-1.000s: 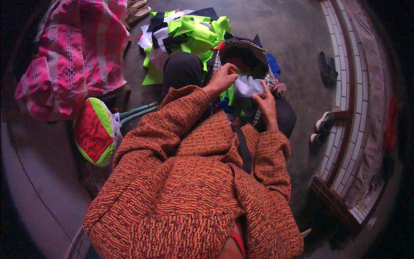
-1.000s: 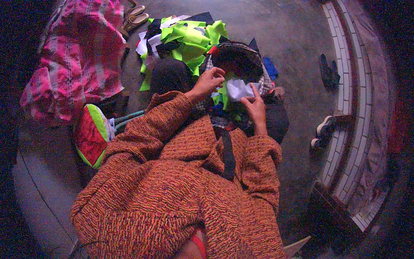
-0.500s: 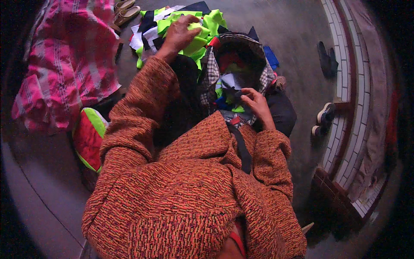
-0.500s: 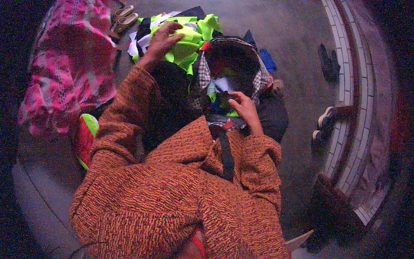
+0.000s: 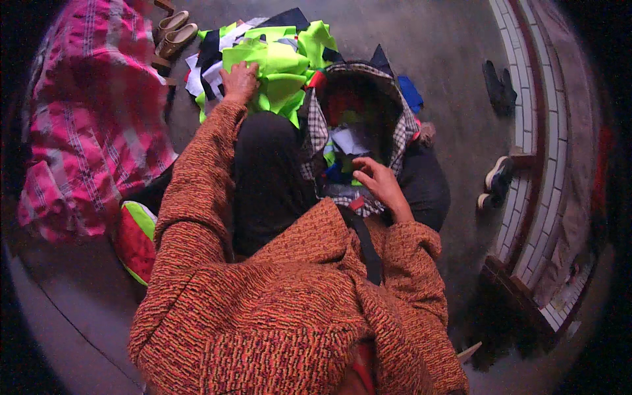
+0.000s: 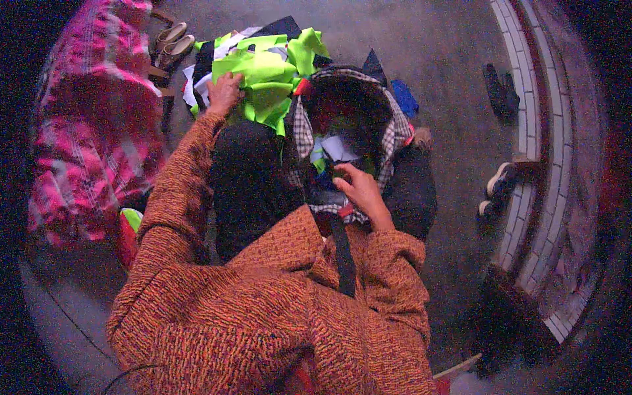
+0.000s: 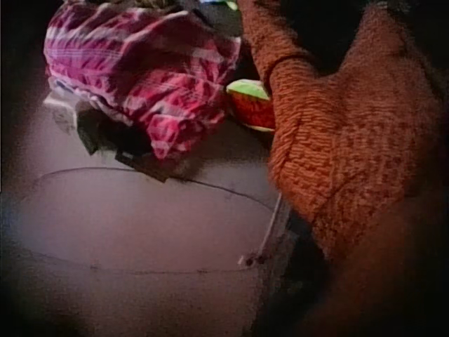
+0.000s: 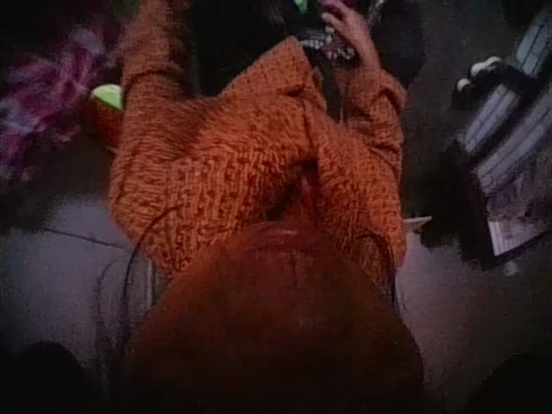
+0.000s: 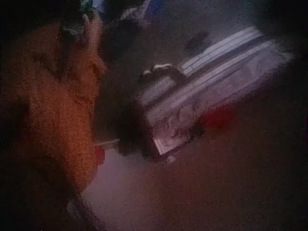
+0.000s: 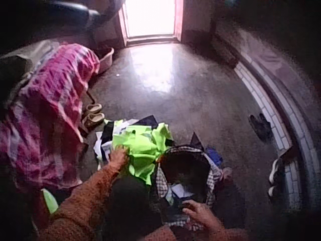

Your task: The person sits on the floor and sorts through a pile of colorful fabric pieces, picking them up one by one, inspecting them, and placing them into a checkered bag. The person handles various colors including green, red, blue, and white, occasionally folding or adjusting the pieces before placing them inside the bag.

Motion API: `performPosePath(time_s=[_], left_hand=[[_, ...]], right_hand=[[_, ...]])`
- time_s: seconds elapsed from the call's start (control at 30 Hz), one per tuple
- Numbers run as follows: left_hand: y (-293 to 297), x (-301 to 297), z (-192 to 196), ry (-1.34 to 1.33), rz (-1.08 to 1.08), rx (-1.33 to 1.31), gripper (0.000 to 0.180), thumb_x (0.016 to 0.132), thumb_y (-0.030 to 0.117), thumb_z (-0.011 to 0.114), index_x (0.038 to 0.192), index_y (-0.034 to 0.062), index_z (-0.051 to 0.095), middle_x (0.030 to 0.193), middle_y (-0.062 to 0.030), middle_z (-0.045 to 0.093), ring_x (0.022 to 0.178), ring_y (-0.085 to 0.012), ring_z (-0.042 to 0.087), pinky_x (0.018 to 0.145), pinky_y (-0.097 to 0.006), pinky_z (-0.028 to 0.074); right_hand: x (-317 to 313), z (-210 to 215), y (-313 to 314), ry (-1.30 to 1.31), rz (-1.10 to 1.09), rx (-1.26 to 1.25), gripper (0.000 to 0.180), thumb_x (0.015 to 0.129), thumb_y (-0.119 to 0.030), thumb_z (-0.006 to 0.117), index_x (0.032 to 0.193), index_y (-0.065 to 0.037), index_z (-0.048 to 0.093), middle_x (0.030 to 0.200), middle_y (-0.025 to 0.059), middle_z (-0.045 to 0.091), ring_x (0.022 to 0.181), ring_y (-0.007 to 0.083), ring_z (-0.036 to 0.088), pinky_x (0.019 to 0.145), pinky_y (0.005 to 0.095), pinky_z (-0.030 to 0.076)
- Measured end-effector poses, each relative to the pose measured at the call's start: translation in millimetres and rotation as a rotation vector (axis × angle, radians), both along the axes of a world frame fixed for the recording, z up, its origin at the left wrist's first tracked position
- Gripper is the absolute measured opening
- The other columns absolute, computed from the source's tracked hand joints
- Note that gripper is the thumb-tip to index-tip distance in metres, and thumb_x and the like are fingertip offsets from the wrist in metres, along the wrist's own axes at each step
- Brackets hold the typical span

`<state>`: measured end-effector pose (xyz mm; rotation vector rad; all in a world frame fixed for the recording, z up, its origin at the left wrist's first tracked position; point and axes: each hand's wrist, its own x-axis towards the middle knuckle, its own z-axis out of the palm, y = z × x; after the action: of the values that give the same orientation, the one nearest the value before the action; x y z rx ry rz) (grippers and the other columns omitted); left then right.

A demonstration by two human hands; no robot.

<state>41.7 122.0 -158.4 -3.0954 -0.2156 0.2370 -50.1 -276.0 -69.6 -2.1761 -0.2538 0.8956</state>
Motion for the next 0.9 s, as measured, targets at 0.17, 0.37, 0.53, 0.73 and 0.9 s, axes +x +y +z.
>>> performPosePath(time_s=[0.17, 0.37, 0.53, 0.73, 0.9], left_hand=[[11.2, 2.6, -12.2, -0.138, 0.024, -0.089, 0.011, 0.078, 0.024, 0.052, 0.081, 0.0161, 0.059, 0.083, -0.0059, 0.059, 0.08, -0.0261, 0.059, 0.069, -0.049, 0.036], [24.5, -15.1, 13.7, -0.298, 0.137, -0.301, 0.019, 0.076, 0.027, 0.057, 0.082, 0.0083, 0.059, 0.084, -0.0101, 0.059, 0.082, -0.03, 0.058, 0.068, -0.042, 0.043], [38.4, -21.5, 64.6, -0.407, 0.385, -0.952, 0.026, 0.079, 0.027, 0.053, 0.083, 0.0014, 0.059, 0.078, -0.0122, 0.059, 0.076, -0.0235, 0.058, 0.069, -0.034, 0.045], [13.2, -33.6, 149.8, -0.469, 0.405, -1.713, 0.018, 0.083, 0.016, 0.051, 0.095, 0.003, 0.055, 0.094, -0.0066, 0.057, 0.085, -0.0175, 0.055, 0.075, -0.032, 0.045], [-50.1, -60.1, 189.8, -0.813, -0.104, -1.036, 0.035, 0.07, -0.013, 0.052, 0.103, -0.0019, 0.053, 0.104, -0.0121, 0.058, 0.098, -0.0221, 0.056, 0.086, -0.037, 0.044]], right_hand=[[4.7, 10.6, 7.5, 0.051, -0.011, -0.005, 0.032, 0.08, -0.021, 0.062, 0.108, -0.009, 0.057, 0.082, 0.0097, 0.062, 0.075, 0.0177, 0.06, 0.068, 0.0302, 0.047], [7.2, 17.8, 10.7, 0.023, 0.022, -0.01, 0.031, 0.08, -0.019, 0.061, 0.108, -0.007, 0.057, 0.081, 0.0087, 0.061, 0.075, 0.0144, 0.058, 0.069, 0.0285, 0.046], [6.6, 11.0, 6.5, 0.028, -0.038, 0.148, 0.033, 0.079, -0.024, 0.063, 0.108, -0.008, 0.058, 0.08, 0.0078, 0.063, 0.069, 0.0137, 0.058, 0.064, 0.0283, 0.046], [10.6, 30.8, 16.8, 0.252, -0.048, 0.304, 0.037, 0.083, -0.021, 0.059, 0.116, -0.006, 0.052, 0.092, 0.0061, 0.06, 0.084, 0.0122, 0.054, 0.074, 0.0254, 0.044], [11.3, 53.0, 23.8, 0.482, -0.235, 0.698, 0.055, 0.083, -0.031, 0.058, 0.129, -0.009, 0.038, 0.108, 0.0093, 0.055, 0.097, 0.0189, 0.054, 0.081, 0.033, 0.045]])
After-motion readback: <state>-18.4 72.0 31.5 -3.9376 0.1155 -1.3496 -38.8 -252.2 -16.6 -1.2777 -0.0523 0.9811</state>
